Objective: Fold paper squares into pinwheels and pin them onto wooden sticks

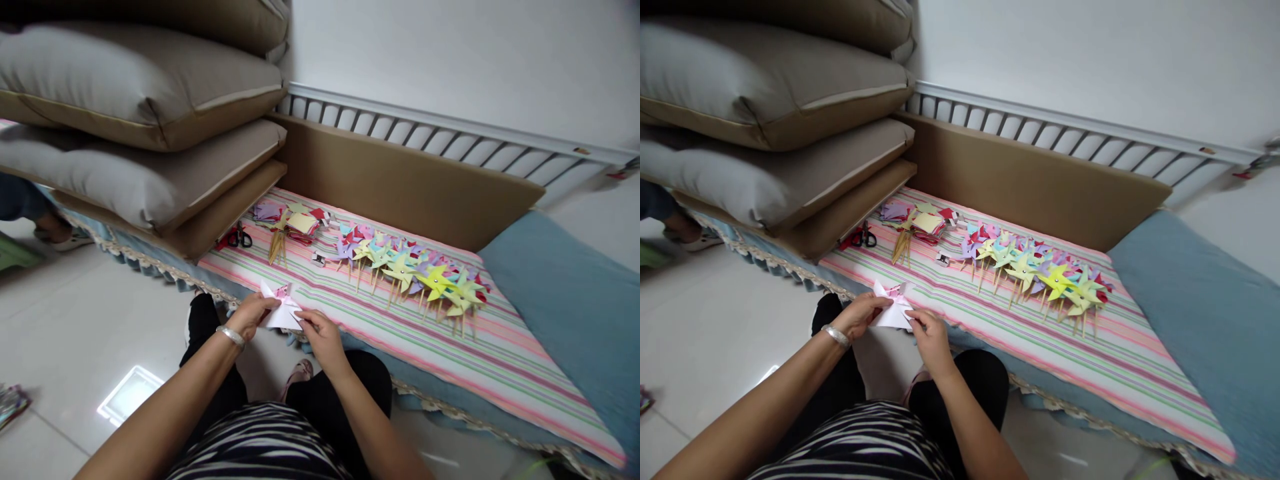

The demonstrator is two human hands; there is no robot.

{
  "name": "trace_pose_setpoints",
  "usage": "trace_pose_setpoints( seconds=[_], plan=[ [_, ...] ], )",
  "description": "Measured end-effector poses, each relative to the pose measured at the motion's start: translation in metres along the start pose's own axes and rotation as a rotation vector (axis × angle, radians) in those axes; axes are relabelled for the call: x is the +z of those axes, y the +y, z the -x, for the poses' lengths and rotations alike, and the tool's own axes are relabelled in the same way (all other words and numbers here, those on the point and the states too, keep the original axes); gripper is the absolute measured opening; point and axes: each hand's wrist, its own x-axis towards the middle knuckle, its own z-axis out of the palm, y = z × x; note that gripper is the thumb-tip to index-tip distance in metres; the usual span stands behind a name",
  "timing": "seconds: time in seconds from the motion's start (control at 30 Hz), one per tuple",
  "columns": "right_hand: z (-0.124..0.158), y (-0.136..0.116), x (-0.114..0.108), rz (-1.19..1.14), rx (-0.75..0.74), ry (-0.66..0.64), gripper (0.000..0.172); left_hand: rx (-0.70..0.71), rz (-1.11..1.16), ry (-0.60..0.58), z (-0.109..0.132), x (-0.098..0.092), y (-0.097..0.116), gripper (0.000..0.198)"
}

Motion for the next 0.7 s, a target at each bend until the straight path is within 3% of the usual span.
trace_pose_setpoints(
  seconds=[0.37,0.7],
  plan=[
    [0.0053,0.0018,0.0001,0.226,-0.255,-0.044,0.027,-0.031,0.031,-0.003,0.0017,0.0019,0.0024,0.011],
    [0.0058,-0.0003,-0.0018,0.256,-0.274,-0.053,0.025,-0.015,-0.02,-0.01,-0.004,-0.0017,-0.0045,0.009]
  ],
)
